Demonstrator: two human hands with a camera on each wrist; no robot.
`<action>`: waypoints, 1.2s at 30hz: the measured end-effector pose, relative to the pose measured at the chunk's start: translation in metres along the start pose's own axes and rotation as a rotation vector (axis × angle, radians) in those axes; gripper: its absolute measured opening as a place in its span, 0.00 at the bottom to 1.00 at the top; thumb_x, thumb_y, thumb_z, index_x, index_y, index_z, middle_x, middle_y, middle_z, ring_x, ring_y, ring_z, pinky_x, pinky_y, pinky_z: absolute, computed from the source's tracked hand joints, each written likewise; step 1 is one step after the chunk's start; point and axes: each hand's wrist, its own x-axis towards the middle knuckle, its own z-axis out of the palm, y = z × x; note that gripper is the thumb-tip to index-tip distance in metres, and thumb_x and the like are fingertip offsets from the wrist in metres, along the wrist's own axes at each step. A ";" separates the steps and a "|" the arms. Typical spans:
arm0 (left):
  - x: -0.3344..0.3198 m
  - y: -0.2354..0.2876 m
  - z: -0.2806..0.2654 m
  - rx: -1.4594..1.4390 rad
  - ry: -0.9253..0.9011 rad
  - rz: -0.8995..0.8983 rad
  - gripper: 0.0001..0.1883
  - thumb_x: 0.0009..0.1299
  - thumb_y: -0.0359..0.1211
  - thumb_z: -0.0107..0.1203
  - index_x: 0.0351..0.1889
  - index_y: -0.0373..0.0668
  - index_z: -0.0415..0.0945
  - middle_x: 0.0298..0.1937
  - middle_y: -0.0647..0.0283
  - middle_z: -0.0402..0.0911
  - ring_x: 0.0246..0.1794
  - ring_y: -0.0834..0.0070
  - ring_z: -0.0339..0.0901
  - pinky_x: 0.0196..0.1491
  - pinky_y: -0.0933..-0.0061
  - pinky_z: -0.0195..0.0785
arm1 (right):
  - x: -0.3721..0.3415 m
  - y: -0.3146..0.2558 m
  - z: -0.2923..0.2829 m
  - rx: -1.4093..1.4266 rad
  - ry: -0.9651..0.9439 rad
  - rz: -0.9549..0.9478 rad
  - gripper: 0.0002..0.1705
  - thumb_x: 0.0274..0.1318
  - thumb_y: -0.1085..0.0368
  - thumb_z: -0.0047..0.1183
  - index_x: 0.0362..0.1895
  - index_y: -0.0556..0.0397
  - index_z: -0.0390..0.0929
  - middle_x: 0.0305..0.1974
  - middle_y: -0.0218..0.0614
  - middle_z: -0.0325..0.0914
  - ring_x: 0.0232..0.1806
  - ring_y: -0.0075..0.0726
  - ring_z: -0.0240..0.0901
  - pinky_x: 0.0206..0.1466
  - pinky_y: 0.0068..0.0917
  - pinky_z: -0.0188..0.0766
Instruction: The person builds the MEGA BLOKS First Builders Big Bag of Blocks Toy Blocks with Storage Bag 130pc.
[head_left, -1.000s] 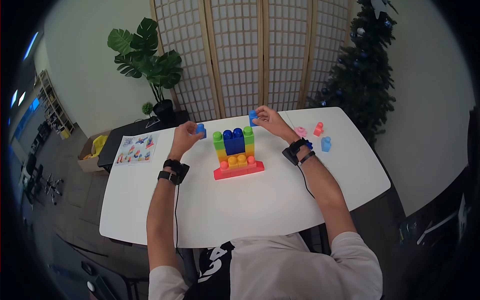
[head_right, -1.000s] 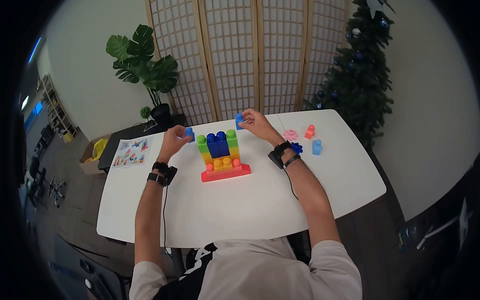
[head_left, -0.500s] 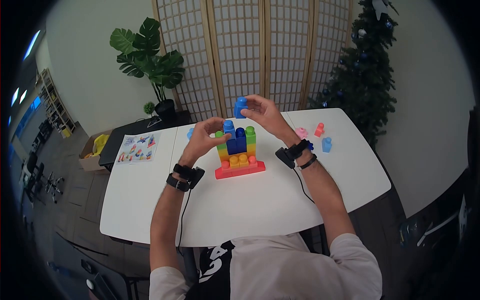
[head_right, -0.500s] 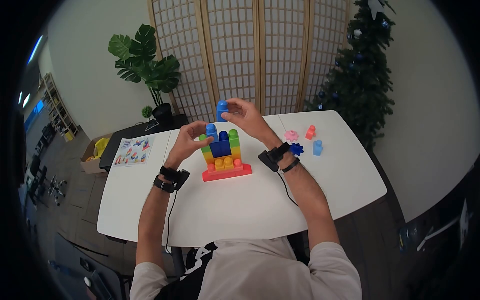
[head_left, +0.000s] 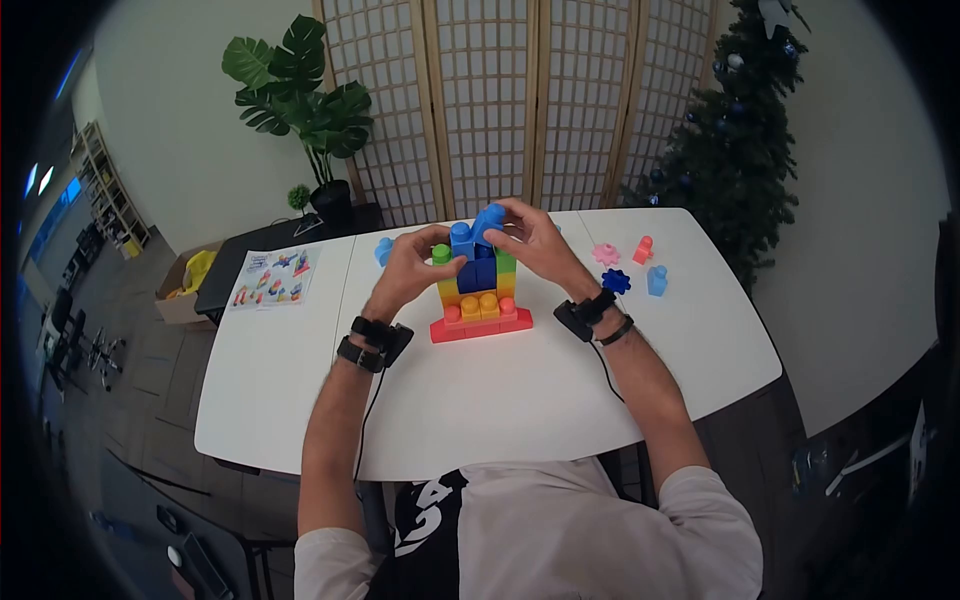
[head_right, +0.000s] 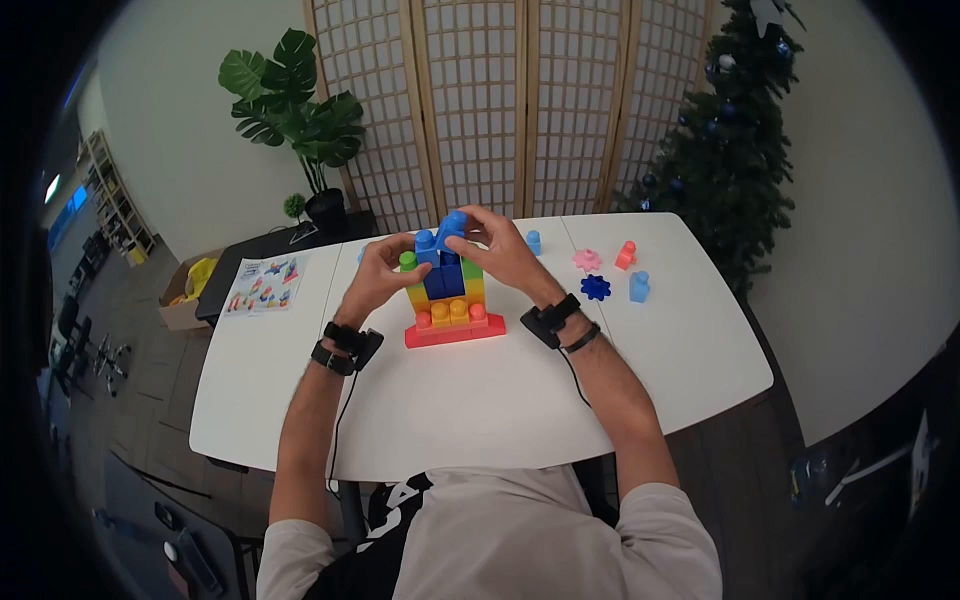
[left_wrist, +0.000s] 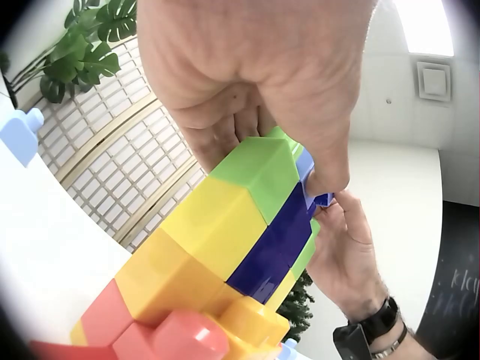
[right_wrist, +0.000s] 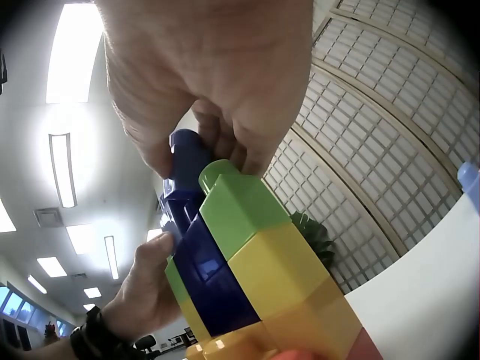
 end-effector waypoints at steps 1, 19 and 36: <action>0.000 0.000 0.000 -0.006 -0.003 0.006 0.19 0.68 0.28 0.73 0.56 0.36 0.85 0.50 0.65 0.88 0.52 0.77 0.84 0.64 0.70 0.76 | 0.000 0.001 0.000 0.036 0.001 0.008 0.27 0.69 0.62 0.68 0.65 0.61 0.75 0.54 0.38 0.82 0.60 0.31 0.81 0.67 0.31 0.79; -0.001 -0.003 0.002 0.016 -0.027 -0.063 0.17 0.68 0.31 0.73 0.53 0.37 0.85 0.47 0.65 0.88 0.50 0.79 0.83 0.60 0.73 0.77 | -0.011 0.013 0.007 -0.155 -0.157 0.108 0.29 0.66 0.58 0.71 0.64 0.61 0.78 0.52 0.37 0.84 0.53 0.27 0.79 0.58 0.27 0.78; -0.001 -0.005 -0.013 0.186 -0.152 -0.038 0.27 0.75 0.47 0.69 0.65 0.40 0.79 0.57 0.61 0.85 0.59 0.73 0.81 0.64 0.65 0.75 | -0.010 0.021 0.012 -0.069 -0.078 0.136 0.28 0.57 0.58 0.76 0.58 0.61 0.84 0.45 0.36 0.88 0.48 0.27 0.82 0.57 0.27 0.79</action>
